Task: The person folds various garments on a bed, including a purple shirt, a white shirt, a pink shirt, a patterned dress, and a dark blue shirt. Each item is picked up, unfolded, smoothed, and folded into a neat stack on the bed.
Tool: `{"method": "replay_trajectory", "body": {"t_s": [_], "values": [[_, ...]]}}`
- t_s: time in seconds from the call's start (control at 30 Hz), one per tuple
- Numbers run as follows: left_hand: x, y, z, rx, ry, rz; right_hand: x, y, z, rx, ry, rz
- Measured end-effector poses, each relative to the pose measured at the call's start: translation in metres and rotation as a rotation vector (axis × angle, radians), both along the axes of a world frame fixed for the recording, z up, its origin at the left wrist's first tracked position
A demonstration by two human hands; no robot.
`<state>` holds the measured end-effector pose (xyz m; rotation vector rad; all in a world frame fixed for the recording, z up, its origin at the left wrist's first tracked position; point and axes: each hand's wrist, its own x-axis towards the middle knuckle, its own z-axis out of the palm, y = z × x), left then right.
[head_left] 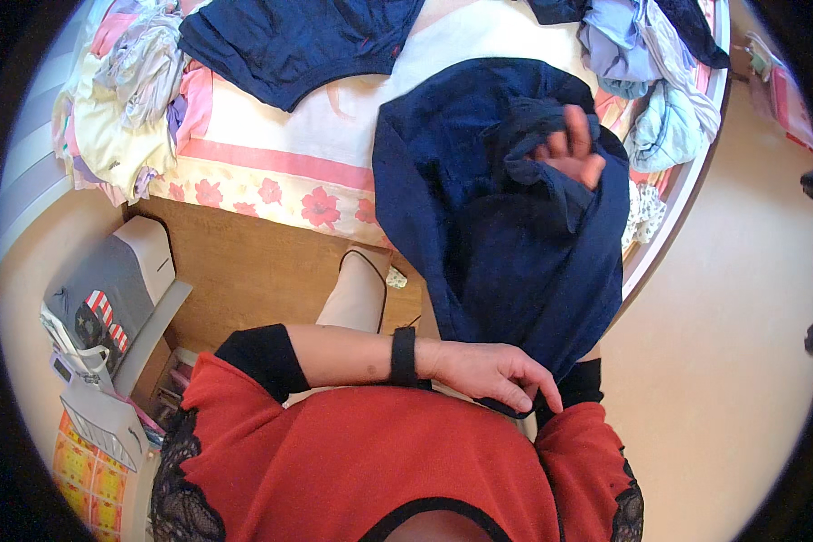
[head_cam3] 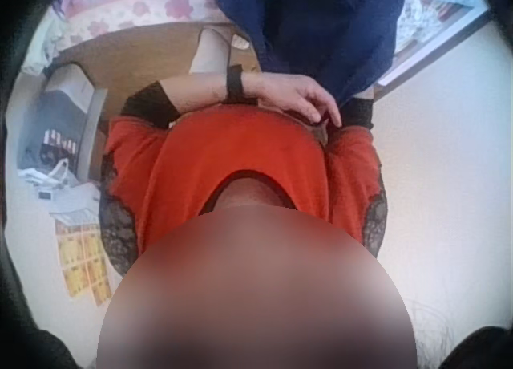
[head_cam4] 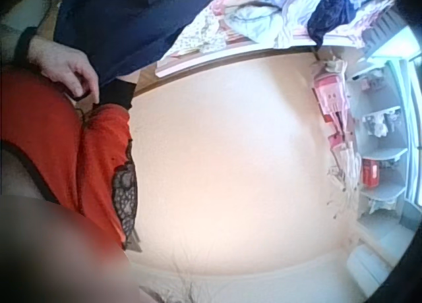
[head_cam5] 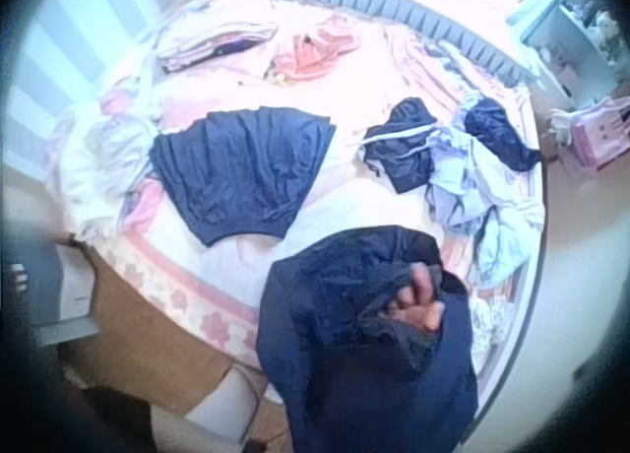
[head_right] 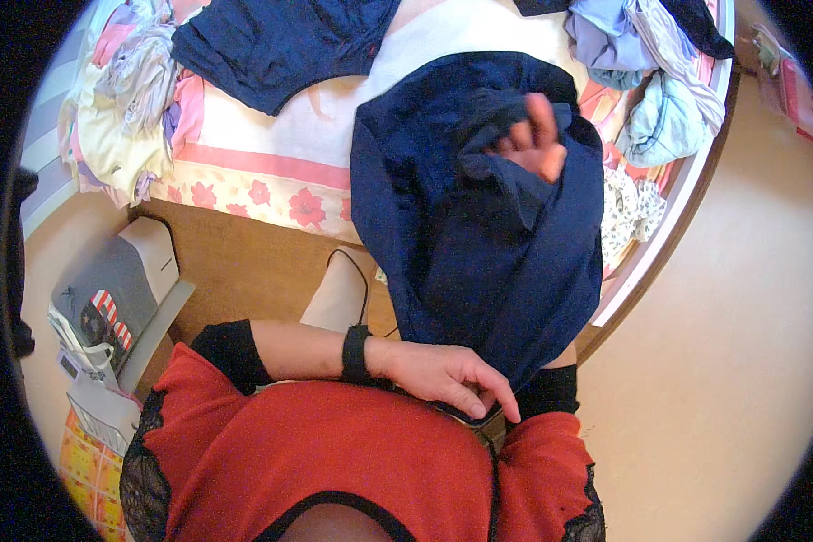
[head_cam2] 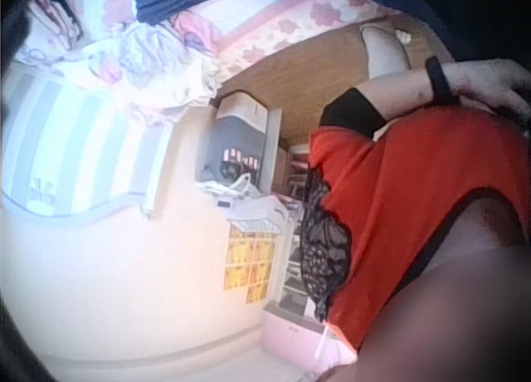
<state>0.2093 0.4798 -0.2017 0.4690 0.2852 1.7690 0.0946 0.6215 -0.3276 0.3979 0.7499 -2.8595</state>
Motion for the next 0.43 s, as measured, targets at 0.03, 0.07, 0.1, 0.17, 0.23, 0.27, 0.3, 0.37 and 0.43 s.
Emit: {"method": "replay_trajectory", "body": {"t_s": [0.03, 0.07, 0.1, 0.17, 0.23, 0.27, 0.3, 0.37, 0.43], "values": [[0.004, 0.005, 0.001, 0.021, 0.041, 0.005, 0.002, 0.007, 0.006, 0.402, 0.018, 0.273], [0.009, 0.008, 0.005, 0.013, 0.088, -0.018, 0.004, 0.014, 0.011, 0.65, 0.051, 0.513], [0.013, 0.011, 0.009, 0.027, 0.135, 0.001, -0.001, 0.01, 0.005, 0.416, 0.062, 0.437], [0.017, 0.011, 0.008, 0.001, 0.28, 0.094, -0.002, 0.012, 0.003, 0.038, 0.138, 0.307], [0.013, -0.003, 0.001, -0.05, 0.431, 0.2, 0.001, 0.028, 0.02, -0.063, 0.287, 0.256], [0.008, -0.011, -0.001, -0.088, 0.531, 0.214, 0.003, 0.031, 0.028, -0.036, 0.319, 0.247], [0.0, -0.023, -0.003, -0.114, 0.504, 0.209, 0.005, 0.034, 0.036, -0.006, 0.353, 0.239], [-0.021, -0.051, -0.004, -0.335, 0.149, 0.252, 0.008, 0.038, 0.057, 0.047, 0.407, 0.263], [-0.057, -0.07, -0.002, -0.704, 0.084, 0.653, 0.017, 0.036, 0.086, 0.158, 0.37, 0.303]]}}
